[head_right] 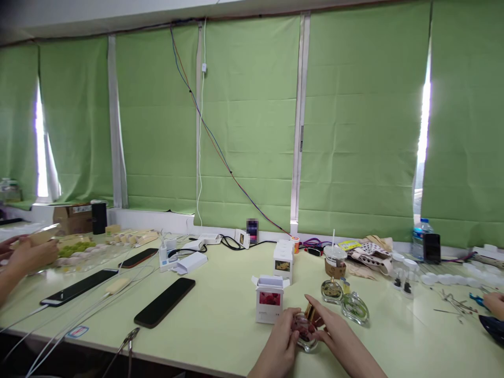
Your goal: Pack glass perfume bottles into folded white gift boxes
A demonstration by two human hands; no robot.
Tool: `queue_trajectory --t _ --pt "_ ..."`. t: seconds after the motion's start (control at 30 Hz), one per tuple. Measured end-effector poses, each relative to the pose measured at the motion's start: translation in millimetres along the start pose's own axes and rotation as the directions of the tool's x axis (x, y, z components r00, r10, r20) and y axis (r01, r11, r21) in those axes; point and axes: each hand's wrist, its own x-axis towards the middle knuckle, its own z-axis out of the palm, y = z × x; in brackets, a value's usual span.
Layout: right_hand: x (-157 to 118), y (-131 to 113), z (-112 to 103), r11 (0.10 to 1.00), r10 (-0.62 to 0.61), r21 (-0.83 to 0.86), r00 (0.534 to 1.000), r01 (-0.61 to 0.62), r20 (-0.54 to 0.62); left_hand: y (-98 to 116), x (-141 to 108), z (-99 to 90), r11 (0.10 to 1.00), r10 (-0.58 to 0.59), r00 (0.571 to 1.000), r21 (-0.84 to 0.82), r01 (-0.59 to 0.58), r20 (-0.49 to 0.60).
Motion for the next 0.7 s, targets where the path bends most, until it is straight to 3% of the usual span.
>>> queue_trajectory --t 0.27,0.37,0.4,0.43,0.53,0.57,0.63,0.7 --pt "4.8 -7.8 5.5 0.999 0.046 0.025 0.999 -0.046 0.0 3.6 0.9 -0.3 0.999 -0.038 0.999 -0.016 0.039 0.014" --pt "5.8 -10.6 4.7 0.999 0.036 -0.004 0.999 -0.036 -0.003 4.7 -2.7 -0.1 0.998 0.069 0.982 0.002 -0.069 -0.176" --pt "6.0 -10.3 4.9 0.999 0.035 -0.017 0.999 -0.035 -0.004 5.4 -4.9 -2.0 0.992 0.126 0.946 0.02 -0.126 -0.3" --pt "6.3 -9.4 5.3 0.999 0.034 -0.029 0.999 -0.034 -0.006 6.4 -7.2 -5.7 0.984 0.176 0.882 0.045 -0.174 -0.437" --pt "7.4 -6.1 7.5 0.997 0.045 -0.055 0.999 -0.046 -0.017 11.9 -9.2 -29.7 0.978 0.184 0.649 0.072 -0.195 -0.738" --pt "7.7 -5.7 8.1 0.997 0.05 -0.056 0.999 -0.051 -0.018 14.4 -6.6 -41.6 0.987 0.127 0.623 0.033 -0.16 -0.772" --pt "8.0 -7.0 8.6 0.996 0.066 -0.06 0.998 -0.067 -0.019 18.7 4.3 -67.1 0.993 -0.063 0.626 -0.114 -0.041 -0.777" --pt "7.9 -10.8 7.9 0.994 0.085 -0.068 0.996 -0.086 -0.019 19.8 20.0 -89.0 0.954 -0.266 0.681 -0.285 0.087 -0.682"
